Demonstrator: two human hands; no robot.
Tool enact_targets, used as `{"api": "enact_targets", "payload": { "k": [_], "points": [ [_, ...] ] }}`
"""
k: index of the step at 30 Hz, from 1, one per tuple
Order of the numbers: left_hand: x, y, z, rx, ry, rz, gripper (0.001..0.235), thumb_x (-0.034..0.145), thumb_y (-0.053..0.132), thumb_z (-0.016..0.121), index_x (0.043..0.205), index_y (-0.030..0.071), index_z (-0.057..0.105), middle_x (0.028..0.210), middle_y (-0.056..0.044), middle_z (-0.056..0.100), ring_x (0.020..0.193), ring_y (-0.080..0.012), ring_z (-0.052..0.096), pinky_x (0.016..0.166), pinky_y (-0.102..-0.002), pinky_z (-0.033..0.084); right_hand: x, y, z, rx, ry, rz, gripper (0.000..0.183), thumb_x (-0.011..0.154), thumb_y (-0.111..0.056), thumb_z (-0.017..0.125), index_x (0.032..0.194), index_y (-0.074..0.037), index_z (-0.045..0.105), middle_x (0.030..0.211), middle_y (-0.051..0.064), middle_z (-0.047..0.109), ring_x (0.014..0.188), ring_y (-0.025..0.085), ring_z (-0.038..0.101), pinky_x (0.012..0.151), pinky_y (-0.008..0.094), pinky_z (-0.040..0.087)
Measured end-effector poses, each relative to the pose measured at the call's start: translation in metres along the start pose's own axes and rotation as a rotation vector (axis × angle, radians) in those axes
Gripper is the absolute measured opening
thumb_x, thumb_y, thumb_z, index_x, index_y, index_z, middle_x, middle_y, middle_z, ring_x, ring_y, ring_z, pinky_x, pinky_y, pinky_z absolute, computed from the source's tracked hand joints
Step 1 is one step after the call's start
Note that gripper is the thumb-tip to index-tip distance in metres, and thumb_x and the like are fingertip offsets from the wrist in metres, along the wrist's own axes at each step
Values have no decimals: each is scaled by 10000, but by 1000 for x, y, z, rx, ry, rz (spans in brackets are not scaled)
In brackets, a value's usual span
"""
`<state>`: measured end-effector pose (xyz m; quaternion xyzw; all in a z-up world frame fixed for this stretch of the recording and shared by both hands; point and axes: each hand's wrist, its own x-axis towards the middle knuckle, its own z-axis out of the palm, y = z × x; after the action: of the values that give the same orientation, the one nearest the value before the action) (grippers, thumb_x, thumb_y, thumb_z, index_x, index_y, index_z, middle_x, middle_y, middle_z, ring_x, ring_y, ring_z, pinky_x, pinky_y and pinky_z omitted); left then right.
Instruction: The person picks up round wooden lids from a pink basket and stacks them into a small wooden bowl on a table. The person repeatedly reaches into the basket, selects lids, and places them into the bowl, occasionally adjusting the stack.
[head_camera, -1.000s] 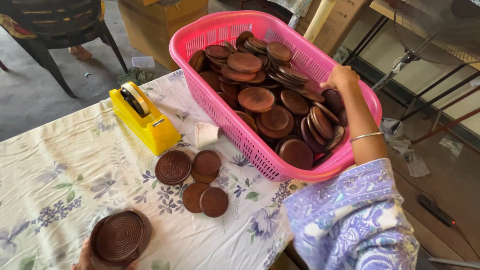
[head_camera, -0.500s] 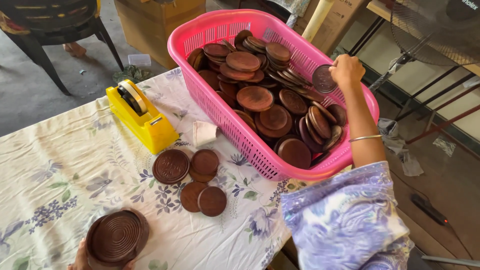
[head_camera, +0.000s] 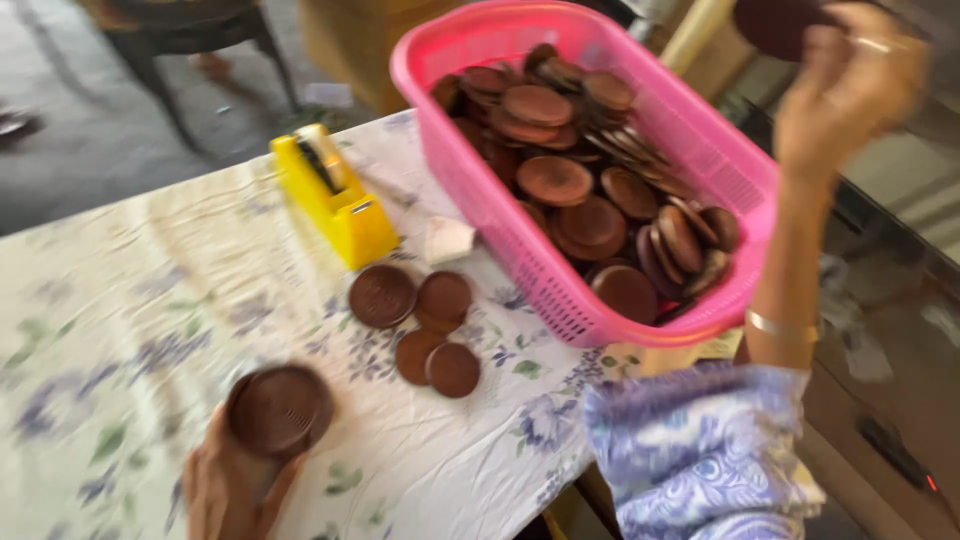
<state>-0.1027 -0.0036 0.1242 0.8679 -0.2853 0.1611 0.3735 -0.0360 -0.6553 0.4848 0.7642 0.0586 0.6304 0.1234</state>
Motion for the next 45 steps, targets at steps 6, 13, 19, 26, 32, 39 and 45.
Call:
{"api": "enact_targets", "payload": {
  "k": [6,13,19,26,32,39,45],
  "points": [
    [72,1,-15,83,72,-121,990,775,387,800,1523,-10,286,1494,-259,452,1390,-408,436,1146,-570,286,-19,-223,-56,988,-225,441,53,996,-9,660,1004,11,612,1091,101,710,914,195,654,792,301,530],
    [60,-14,-4,120,78,-155,1036,824,438,784,1550,-24,209,1537,-254,416,1393,-393,451,1177,-570,274,-112,-373,43,1419,-1124,638,263,943,-121,721,1164,21,712,889,42,735,713,59,678,646,213,588],
    [63,-9,-8,114,77,-152,1047,809,455,800,1534,-25,215,1549,-267,392,1421,-400,423,1161,-568,267,-143,-428,94,1593,-1407,735,330,925,-196,739,1184,6,713,864,10,738,685,39,663,627,214,583],
    [63,-12,-7,114,52,-143,1075,828,487,781,1555,-14,169,1568,-254,371,1448,-390,397,1164,-575,259,-139,-451,86,1239,-1325,398,413,791,-303,871,1107,-49,790,864,40,731,671,83,604,602,258,520],
    [62,-13,-5,113,21,-157,1099,833,523,768,1559,-21,147,1575,-248,355,1457,-379,379,1171,-590,248,-143,-452,87,1329,-1258,283,490,801,-331,864,1176,-54,714,1114,67,739,905,145,694,753,291,585],
    [63,-9,-8,110,12,-163,1104,831,519,768,1558,-30,146,1573,-258,345,1455,-384,377,1165,-590,252,-144,-451,86,1383,-1394,273,640,813,-393,830,1306,-44,619,1294,94,684,1102,200,698,840,349,632],
    [64,-6,-10,120,14,-163,1094,825,501,773,1556,-23,150,1575,-247,357,1453,-379,389,1167,-584,255,-148,-448,83,1392,-1414,228,706,820,-422,816,1375,-56,579,1337,95,662,1149,211,696,864,349,625]
  ]
}}
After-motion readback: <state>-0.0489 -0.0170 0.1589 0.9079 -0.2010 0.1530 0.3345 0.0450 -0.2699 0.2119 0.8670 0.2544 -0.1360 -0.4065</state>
